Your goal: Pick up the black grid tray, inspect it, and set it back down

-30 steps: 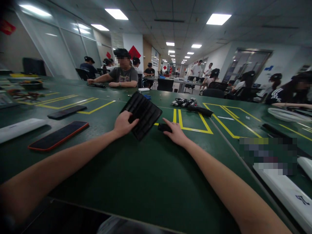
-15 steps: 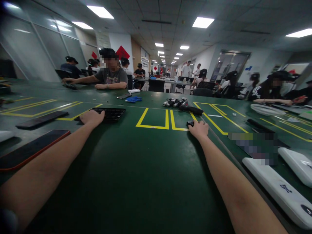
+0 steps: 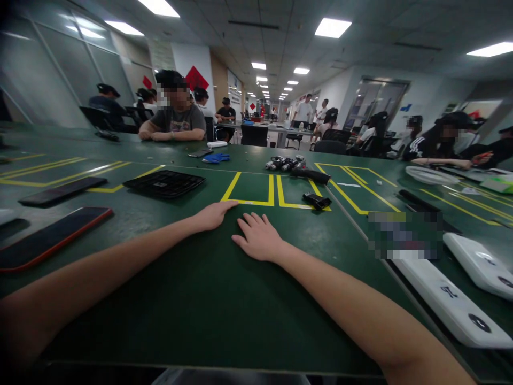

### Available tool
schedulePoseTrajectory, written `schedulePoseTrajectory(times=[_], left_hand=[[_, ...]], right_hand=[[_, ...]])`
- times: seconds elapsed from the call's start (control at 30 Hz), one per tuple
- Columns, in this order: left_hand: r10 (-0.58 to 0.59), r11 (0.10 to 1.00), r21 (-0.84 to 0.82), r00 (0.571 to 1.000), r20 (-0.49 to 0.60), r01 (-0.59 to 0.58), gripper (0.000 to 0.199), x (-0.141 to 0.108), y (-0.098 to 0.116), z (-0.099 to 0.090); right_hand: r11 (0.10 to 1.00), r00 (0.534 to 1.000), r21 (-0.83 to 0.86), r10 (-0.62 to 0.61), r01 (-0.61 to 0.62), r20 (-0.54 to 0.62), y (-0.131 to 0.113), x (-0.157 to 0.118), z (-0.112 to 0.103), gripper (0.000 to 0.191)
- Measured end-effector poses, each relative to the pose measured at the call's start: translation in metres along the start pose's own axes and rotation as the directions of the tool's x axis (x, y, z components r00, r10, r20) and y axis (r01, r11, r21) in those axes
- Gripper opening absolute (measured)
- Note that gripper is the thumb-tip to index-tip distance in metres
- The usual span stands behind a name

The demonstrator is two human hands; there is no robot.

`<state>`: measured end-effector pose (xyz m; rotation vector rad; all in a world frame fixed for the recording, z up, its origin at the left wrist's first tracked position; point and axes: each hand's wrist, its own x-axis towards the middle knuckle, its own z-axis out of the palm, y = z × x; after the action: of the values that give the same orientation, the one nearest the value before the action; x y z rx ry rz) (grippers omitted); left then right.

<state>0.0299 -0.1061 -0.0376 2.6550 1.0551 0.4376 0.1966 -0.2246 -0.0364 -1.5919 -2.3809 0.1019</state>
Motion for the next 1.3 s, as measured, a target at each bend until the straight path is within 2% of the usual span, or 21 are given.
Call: schedulePoseTrajectory(times=[0.07, 0.13, 0.2, 0.27, 0.3, 0.4, 0.47, 0.5, 0.57, 0.63, 0.73, 0.8, 0.83, 0.9, 0.97, 1.03, 1.17, 1.23, 1.3], left_hand=[[0.007, 1.0, 0.029, 0.999, 0.042, -0.008, 0.046, 0.001, 0.004, -0.002], [0.021, 0.997, 0.069, 1.0, 0.018, -0.023, 0.045, -0.001, 0.007, -0.006], [0.065, 0.991, 0.12, 0.996, -0.057, -0.057, 0.045, -0.009, 0.013, -0.01], [0.155, 0.979, 0.153, 0.983, -0.103, -0.139, 0.044, -0.021, 0.026, -0.011], [0.211, 0.969, 0.148, 0.974, -0.084, -0.197, 0.042, -0.03, 0.035, -0.011], [0.372, 0.925, 0.043, 0.924, 0.089, -0.377, 0.04, -0.055, 0.064, -0.007], [0.425, 0.904, -0.025, 0.89, 0.165, -0.427, 0.042, -0.067, 0.081, -0.005], [0.432, 0.901, -0.041, 0.884, 0.178, -0.431, 0.042, -0.071, 0.087, -0.005], [0.423, 0.906, -0.043, 0.89, 0.172, -0.422, 0.042, -0.075, 0.093, -0.003], [0.43, 0.902, -0.024, 0.888, 0.166, -0.432, 0.039, -0.075, 0.095, -0.003], [0.434, 0.895, 0.051, 0.892, 0.125, -0.442, 0.034, -0.069, 0.09, -0.005], [0.381, 0.911, 0.145, 0.923, 0.061, -0.386, 0.032, -0.058, 0.081, -0.008], [0.325, 0.925, 0.206, 0.946, 0.013, -0.321, 0.032, -0.051, 0.074, -0.01], [0.161, 0.938, 0.322, 0.983, -0.084, -0.126, 0.036, -0.036, 0.057, -0.014], [-0.026, 0.929, 0.363, 0.991, -0.134, 0.074, 0.04, -0.023, 0.038, -0.017], [-0.158, 0.939, 0.292, 0.982, -0.103, 0.182, 0.036, -0.015, 0.022, -0.016], [-0.214, 0.975, 0.054, 0.975, -0.052, 0.217, 0.014, -0.01, 0.007, -0.012], [-0.248, 0.968, -0.065, 0.966, -0.068, 0.243, 0.011, -0.007, 0.002, -0.017], [-0.317, 0.929, -0.225, 0.945, -0.083, 0.293, 0.015, -0.002, -0.009, -0.031]], right_hand=[[1.0, 0.999, -0.01, -0.009, 0.01, 0.031, -0.003, -0.001, 0.001, 0.063], [0.999, 0.999, -0.013, -0.037, 0.037, 0.016, -0.001, 0.001, -0.001, 0.06], [0.997, 0.996, -0.015, -0.075, 0.075, -0.039, 0.007, 0.004, -0.006, 0.053], [0.996, 0.987, -0.066, -0.066, 0.057, -0.145, 0.025, 0.007, -0.016, 0.045], [0.993, 0.977, -0.115, -0.032, 0.008, -0.211, 0.038, 0.008, -0.022, 0.042], [0.914, 0.903, -0.284, 0.164, -0.291, -0.397, 0.089, 0.003, -0.037, 0.039], [0.791, 0.796, -0.313, 0.329, -0.526, -0.508, 0.124, -0.004, -0.042, 0.042], [0.731, 0.75, -0.31, 0.4, -0.607, -0.527, 0.14, -0.009, -0.043, 0.046], [0.646, 0.679, -0.257, 0.574, -0.719, -0.457, 0.163, -0.017, -0.041, 0.052], [0.603, 0.631, -0.194, 0.705, -0.774, -0.323, 0.176, -0.022, -0.039, 0.054], [0.598, 0.618, -0.159, 0.752, -0.786, -0.229, 0.18, -0.023, -0.037, 0.052], [0.604, 0.626, -0.164, 0.744, -0.78, -0.235, 0.179, -0.022, -0.037, 0.053], [0.605, 0.626, -0.162, 0.742, -0.779, -0.238, 0.178, -0.022, -0.037, 0.053], [0.605, 0.626, -0.16, 0.74, -0.78, -0.246, 0.177, -0.022, -0.037, 0.053], [0.605, 0.627, -0.166, 0.738, -0.778, -0.249, 0.178, -0.022, -0.037, 0.054], [0.608, 0.632, -0.174, 0.736, -0.775, -0.243, 0.178, -0.022, -0.037, 0.054], [0.612, 0.636, -0.174, 0.734, -0.771, -0.239, 0.18, -0.021, -0.037, 0.055], [0.61, 0.631, -0.166, 0.737, -0.775, -0.242, 0.179, -0.021, -0.036, 0.055], [0.608, 0.629, -0.163, 0.738, -0.777, -0.244, 0.178, -0.021, -0.036, 0.055]])
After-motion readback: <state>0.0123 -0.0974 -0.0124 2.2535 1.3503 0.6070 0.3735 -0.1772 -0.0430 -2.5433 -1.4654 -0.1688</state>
